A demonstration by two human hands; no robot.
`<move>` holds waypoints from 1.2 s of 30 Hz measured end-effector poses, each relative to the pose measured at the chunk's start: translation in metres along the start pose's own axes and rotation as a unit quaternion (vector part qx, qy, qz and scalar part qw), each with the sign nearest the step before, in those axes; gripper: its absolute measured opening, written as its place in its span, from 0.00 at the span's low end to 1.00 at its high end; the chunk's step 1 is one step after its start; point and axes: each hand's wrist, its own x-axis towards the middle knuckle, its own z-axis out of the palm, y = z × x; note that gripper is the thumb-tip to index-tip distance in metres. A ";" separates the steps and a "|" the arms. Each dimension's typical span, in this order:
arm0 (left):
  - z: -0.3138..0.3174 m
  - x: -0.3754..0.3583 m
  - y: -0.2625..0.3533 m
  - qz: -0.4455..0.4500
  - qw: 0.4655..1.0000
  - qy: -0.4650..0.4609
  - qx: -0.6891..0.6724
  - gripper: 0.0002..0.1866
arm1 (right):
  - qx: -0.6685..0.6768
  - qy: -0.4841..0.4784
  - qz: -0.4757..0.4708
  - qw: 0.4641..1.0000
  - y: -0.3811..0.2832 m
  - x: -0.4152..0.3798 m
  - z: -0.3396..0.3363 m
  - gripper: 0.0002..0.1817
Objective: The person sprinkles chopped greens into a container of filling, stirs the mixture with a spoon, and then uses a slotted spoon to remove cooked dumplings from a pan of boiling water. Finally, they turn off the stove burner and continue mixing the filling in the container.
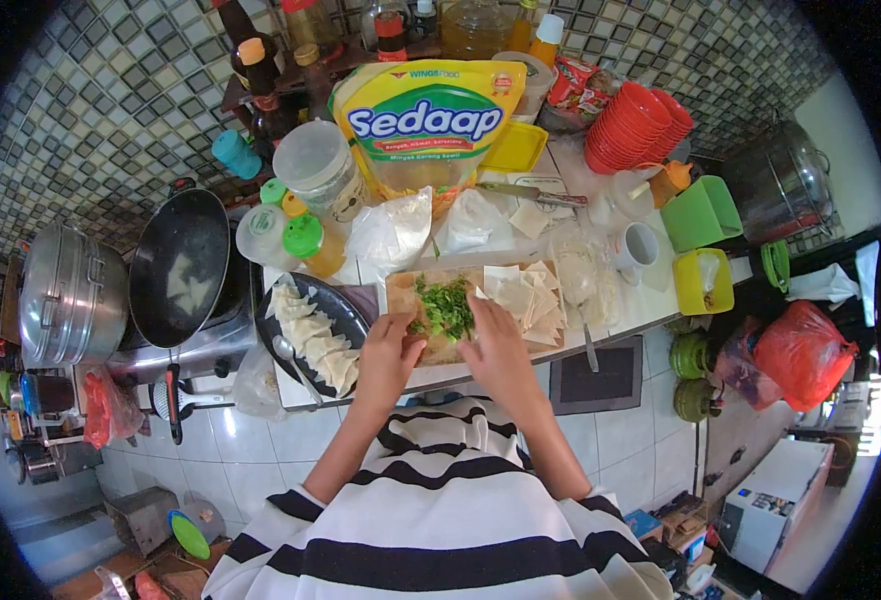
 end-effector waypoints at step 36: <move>-0.029 -0.022 -0.017 -0.225 0.907 0.004 -0.355 0.11 | -0.121 -0.096 -0.042 0.987 -0.017 0.036 0.049 0.17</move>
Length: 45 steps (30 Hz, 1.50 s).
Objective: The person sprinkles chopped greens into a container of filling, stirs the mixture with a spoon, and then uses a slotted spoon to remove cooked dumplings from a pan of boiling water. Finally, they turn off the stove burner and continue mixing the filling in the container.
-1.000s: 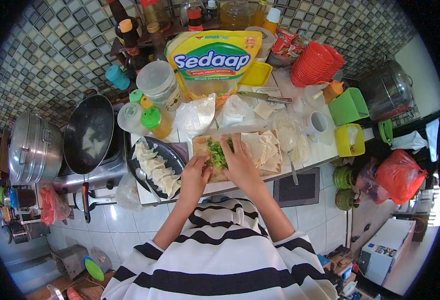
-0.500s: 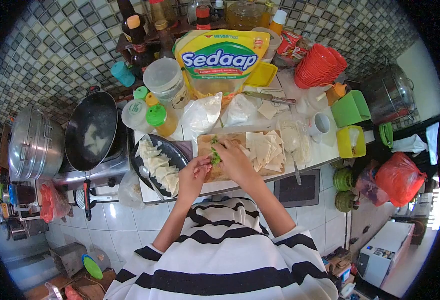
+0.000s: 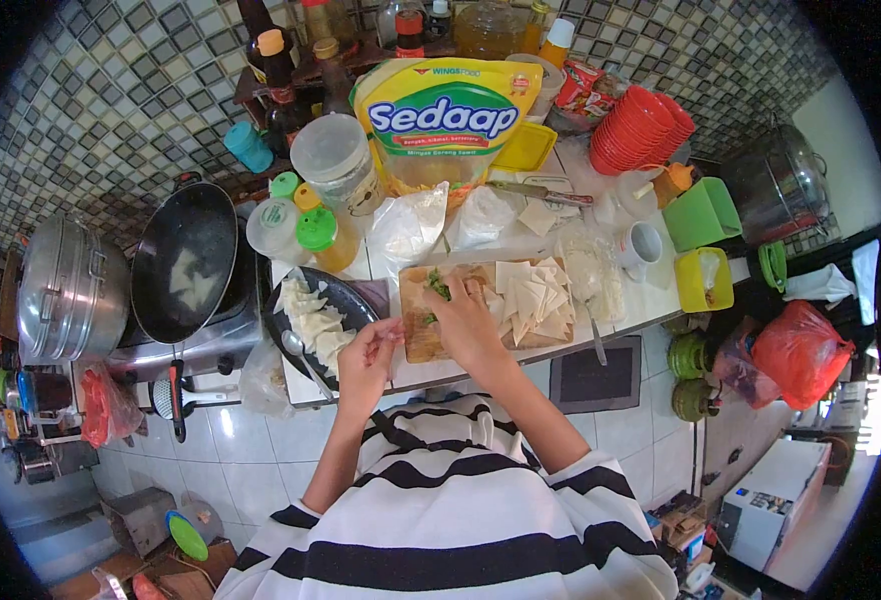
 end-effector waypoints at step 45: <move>0.013 -0.021 -0.010 -0.023 0.998 -0.021 -0.060 0.10 | 0.047 -0.093 0.104 0.989 0.220 0.007 -0.118 0.08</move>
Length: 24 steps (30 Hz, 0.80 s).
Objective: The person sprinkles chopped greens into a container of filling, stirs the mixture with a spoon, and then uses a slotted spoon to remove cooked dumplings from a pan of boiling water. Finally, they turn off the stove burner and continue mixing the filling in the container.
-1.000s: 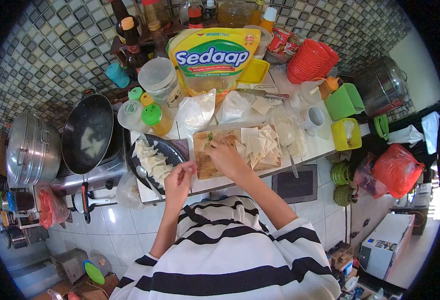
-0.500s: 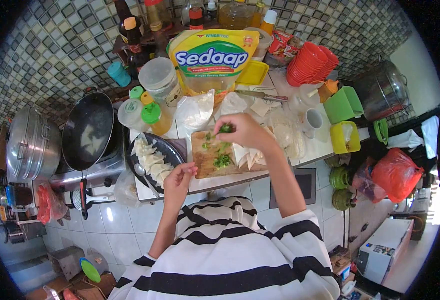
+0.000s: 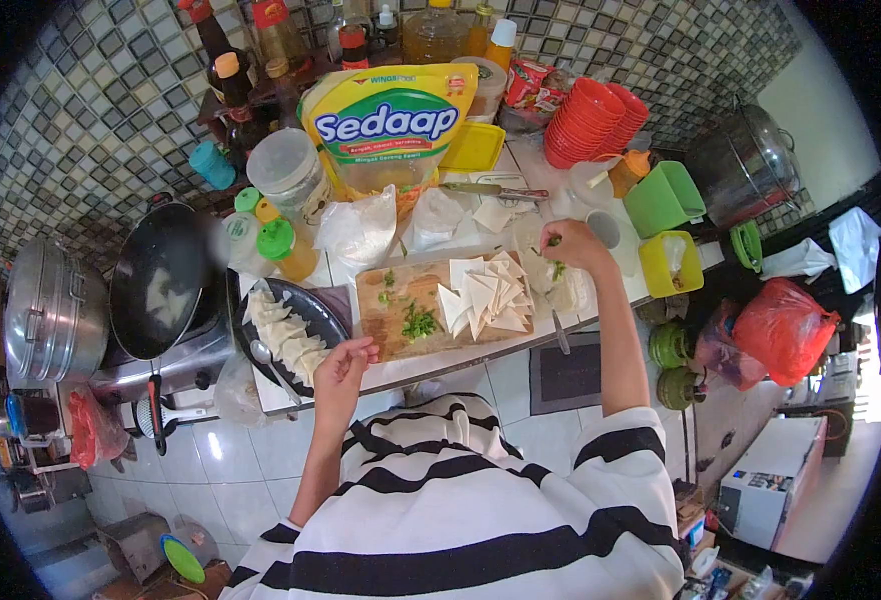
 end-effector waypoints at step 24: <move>-0.008 -0.009 0.005 0.002 0.999 0.031 0.021 0.11 | -0.060 0.241 -0.002 0.969 0.005 -0.016 0.022 0.07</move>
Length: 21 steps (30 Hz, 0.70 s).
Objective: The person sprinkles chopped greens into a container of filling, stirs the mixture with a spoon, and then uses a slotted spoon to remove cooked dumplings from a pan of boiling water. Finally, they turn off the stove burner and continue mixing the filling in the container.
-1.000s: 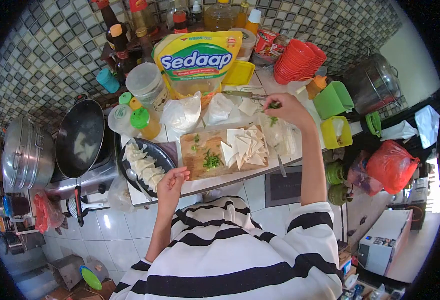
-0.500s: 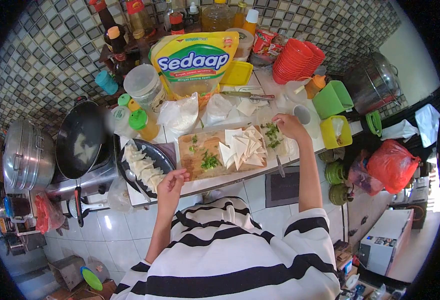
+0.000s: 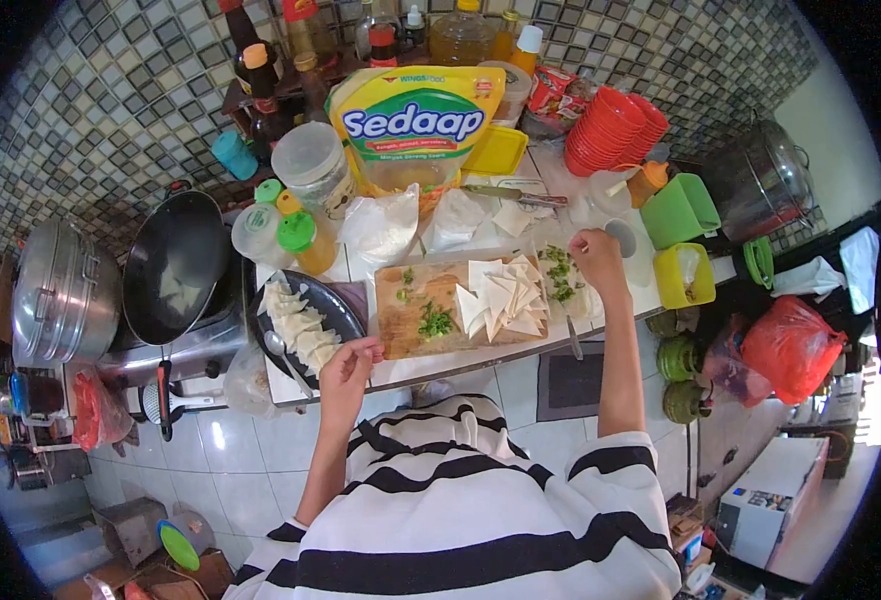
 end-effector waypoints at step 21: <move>0.001 -0.008 -0.004 -0.004 1.000 0.007 -0.012 0.10 | 0.132 -0.145 -0.326 0.925 -0.185 -0.025 0.086 0.12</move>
